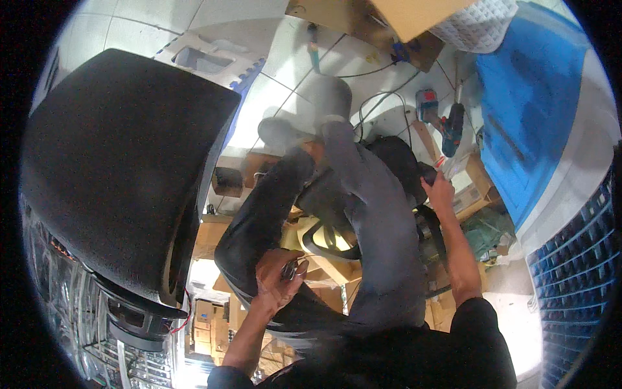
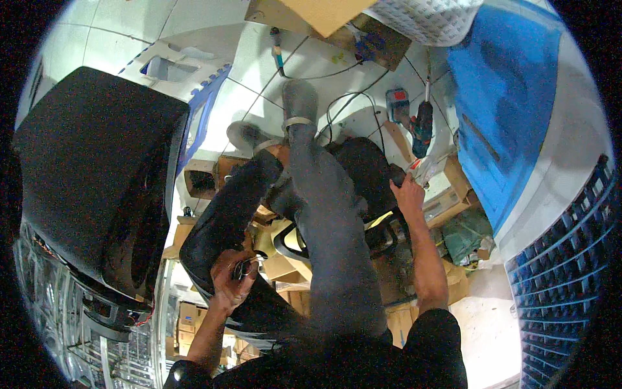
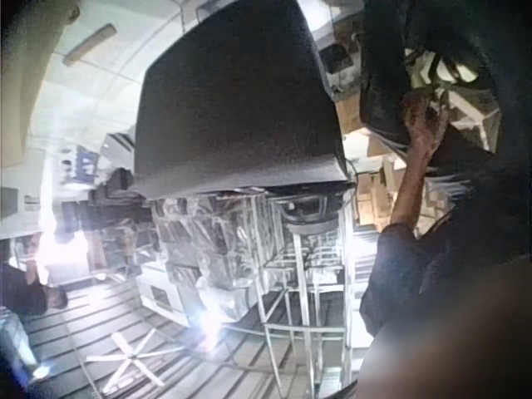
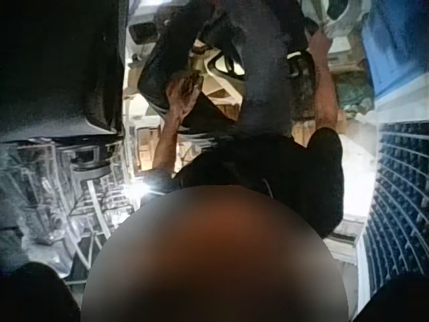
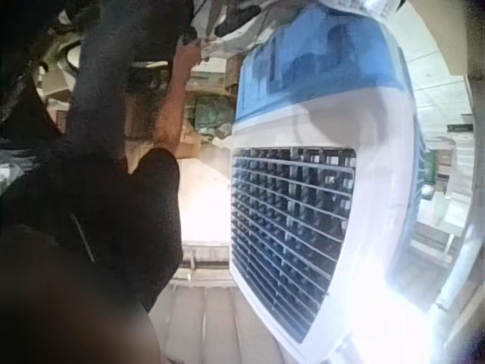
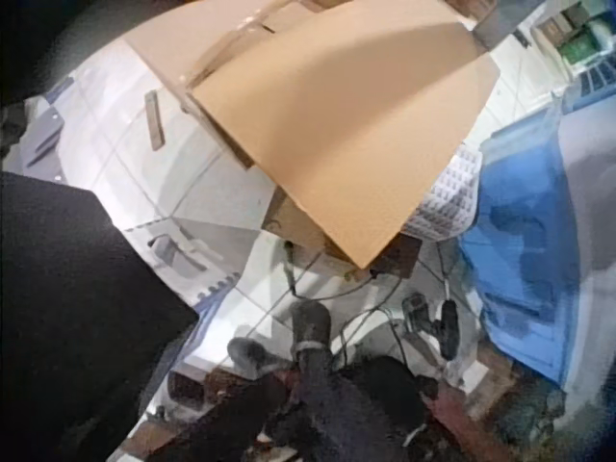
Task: The person assembles a portable speaker by soldering wires to the driver, inserting the driver into the enclosure, and securing it with a power drill. The person handles wires, a soldering iron, a speaker driver, and a drill.
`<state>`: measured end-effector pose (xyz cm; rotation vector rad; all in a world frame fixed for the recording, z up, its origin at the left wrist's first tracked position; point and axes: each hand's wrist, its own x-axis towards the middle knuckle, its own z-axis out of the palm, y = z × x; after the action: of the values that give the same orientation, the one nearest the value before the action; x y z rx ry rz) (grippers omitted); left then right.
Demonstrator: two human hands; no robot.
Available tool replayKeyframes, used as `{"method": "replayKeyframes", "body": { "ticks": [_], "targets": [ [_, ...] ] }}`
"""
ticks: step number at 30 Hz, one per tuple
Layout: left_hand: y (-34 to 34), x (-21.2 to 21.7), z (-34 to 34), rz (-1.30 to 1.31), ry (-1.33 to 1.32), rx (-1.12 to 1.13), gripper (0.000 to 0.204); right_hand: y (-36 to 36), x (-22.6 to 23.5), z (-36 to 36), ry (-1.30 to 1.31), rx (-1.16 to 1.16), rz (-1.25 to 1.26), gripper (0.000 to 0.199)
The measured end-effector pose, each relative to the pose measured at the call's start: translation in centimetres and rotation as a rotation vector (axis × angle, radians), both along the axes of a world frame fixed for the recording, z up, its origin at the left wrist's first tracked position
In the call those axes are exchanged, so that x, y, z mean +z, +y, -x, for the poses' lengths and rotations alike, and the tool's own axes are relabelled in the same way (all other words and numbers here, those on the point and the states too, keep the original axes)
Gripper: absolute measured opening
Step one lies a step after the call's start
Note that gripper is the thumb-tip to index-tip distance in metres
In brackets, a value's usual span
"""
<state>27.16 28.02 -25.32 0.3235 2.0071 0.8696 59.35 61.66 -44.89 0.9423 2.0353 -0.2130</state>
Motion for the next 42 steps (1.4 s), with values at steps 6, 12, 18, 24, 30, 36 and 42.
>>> {"method": "replayKeyframes", "body": {
  "ticks": [6, 12, 18, 24, 30, 36, 42],
  "targets": [
    [-1.1, -3.7, -0.4, -0.059, 0.005, -0.077, 0.024, 0.4, -1.3, -2.3, 0.037, 0.025, 0.029, 0.058],
    [-2.2, -7.9, 1.2, -0.118, 0.171, -0.160, 0.023, -0.2, -3.6, -4.9, 0.245, 0.001, 0.174, 0.048],
    [-2.1, -8.1, 2.6, -0.067, 0.170, -0.396, 0.023, -2.8, -4.4, -5.8, 0.438, -0.016, 0.171, 0.044],
    [-2.2, -6.3, 4.5, -0.060, 0.281, -0.615, 0.027, -3.5, -4.6, -4.9, 0.371, -0.103, 0.151, 0.045],
    [-4.1, -2.6, 0.4, 0.090, 0.433, -0.444, 0.027, -2.9, -4.8, -3.7, 0.294, 0.123, 0.095, 0.046],
    [-7.1, 0.4, -5.1, -0.002, 0.580, 0.276, 0.018, -4.0, -3.6, -3.5, 0.531, 0.159, 0.067, 0.046],
    [-10.9, 1.0, -11.7, -0.258, 0.521, 0.575, 0.021, -3.4, -5.6, -4.3, 0.568, 0.285, 0.079, 0.063]
  ]
}}
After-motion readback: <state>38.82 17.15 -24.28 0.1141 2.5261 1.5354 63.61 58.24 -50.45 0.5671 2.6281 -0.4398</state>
